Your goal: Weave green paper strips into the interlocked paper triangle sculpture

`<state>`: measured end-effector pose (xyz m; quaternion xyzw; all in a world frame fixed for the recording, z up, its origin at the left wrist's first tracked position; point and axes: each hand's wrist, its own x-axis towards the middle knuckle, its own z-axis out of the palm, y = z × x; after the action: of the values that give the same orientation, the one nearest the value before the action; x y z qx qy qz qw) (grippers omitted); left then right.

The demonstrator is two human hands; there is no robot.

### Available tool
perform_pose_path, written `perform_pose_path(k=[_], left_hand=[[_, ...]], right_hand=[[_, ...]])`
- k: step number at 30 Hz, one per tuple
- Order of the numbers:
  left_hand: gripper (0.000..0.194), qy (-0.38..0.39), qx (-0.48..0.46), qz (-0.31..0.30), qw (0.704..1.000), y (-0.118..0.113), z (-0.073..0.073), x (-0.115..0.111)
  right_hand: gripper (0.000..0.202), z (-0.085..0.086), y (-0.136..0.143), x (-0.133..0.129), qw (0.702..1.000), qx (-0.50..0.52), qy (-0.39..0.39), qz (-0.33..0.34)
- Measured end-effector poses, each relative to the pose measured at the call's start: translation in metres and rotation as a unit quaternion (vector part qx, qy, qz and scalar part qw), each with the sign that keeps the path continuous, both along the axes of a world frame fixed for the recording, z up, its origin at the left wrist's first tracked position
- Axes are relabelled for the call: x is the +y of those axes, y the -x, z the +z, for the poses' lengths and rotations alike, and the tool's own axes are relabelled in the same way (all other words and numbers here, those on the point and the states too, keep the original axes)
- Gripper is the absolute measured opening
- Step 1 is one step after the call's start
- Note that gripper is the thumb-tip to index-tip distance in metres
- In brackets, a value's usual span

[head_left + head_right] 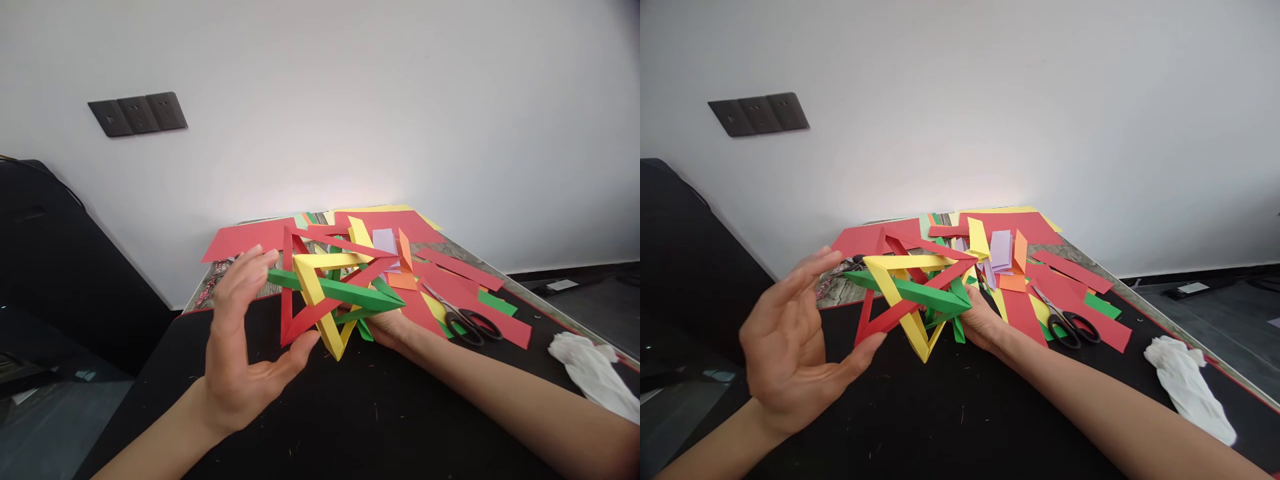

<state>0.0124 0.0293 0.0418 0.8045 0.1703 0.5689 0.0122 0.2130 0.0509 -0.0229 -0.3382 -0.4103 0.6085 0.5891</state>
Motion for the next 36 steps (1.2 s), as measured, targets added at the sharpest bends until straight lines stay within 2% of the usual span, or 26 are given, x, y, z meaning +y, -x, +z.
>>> perform_pose_path(k=[3,6,8,11,14,17,19,21,24,29,33,36], left_hand=[[0.083,0.0,-0.029,0.015,0.999,0.0,-0.001,0.0],[0.1,-0.008,0.014,0.006,1.0,0.0,-0.003,0.001],[0.103,-0.001,0.05,0.01,0.999,0.0,-0.003,0.001],[0.095,0.001,0.063,0.036,0.997,0.001,-0.003,0.002],[0.092,-0.033,0.059,0.065,0.996,0.003,0.004,0.003],[0.083,-0.063,0.126,0.118,0.983,0.009,0.015,0.002],[0.075,-0.057,0.183,0.153,0.969,0.014,0.02,0.001],[0.071,-0.032,0.217,0.171,0.961,0.02,0.021,-0.002],[0.066,0.003,0.235,0.179,0.955,0.028,0.014,-0.003],[0.058,0.051,0.184,0.194,0.962,0.042,-0.005,0.005],[0.057,0.159,0.13,0.153,0.967,0.052,-0.017,0.021],[0.055,0.26,0.056,0.106,0.958,0.054,-0.022,0.03]], right_hand=[[0.022,-0.001,0.0,0.001,1.0,0.002,-0.001,0.0],[0.022,-0.002,0.001,0.002,1.0,0.002,-0.005,0.0],[0.022,-0.003,0.0,0.002,1.0,0.0,-0.008,0.001],[0.024,-0.006,0.0,0.002,1.0,-0.004,-0.015,0.009],[0.029,-0.007,-0.001,0.001,1.0,-0.005,-0.026,0.016],[0.029,-0.006,-0.001,0.001,0.999,-0.005,-0.039,0.015],[0.03,-0.004,-0.001,0.001,0.999,-0.008,-0.045,0.012],[0.032,-0.003,-0.002,0.001,0.999,-0.013,-0.05,0.006],[0.031,-0.005,-0.001,0.001,0.998,-0.024,-0.062,-0.013],[0.033,-0.005,0.002,-0.004,0.994,-0.049,-0.087,-0.052],[0.034,0.001,0.005,-0.009,0.991,-0.065,-0.091,-0.076],[0.036,0.006,0.006,-0.013,0.988,-0.079,-0.102,-0.089]])
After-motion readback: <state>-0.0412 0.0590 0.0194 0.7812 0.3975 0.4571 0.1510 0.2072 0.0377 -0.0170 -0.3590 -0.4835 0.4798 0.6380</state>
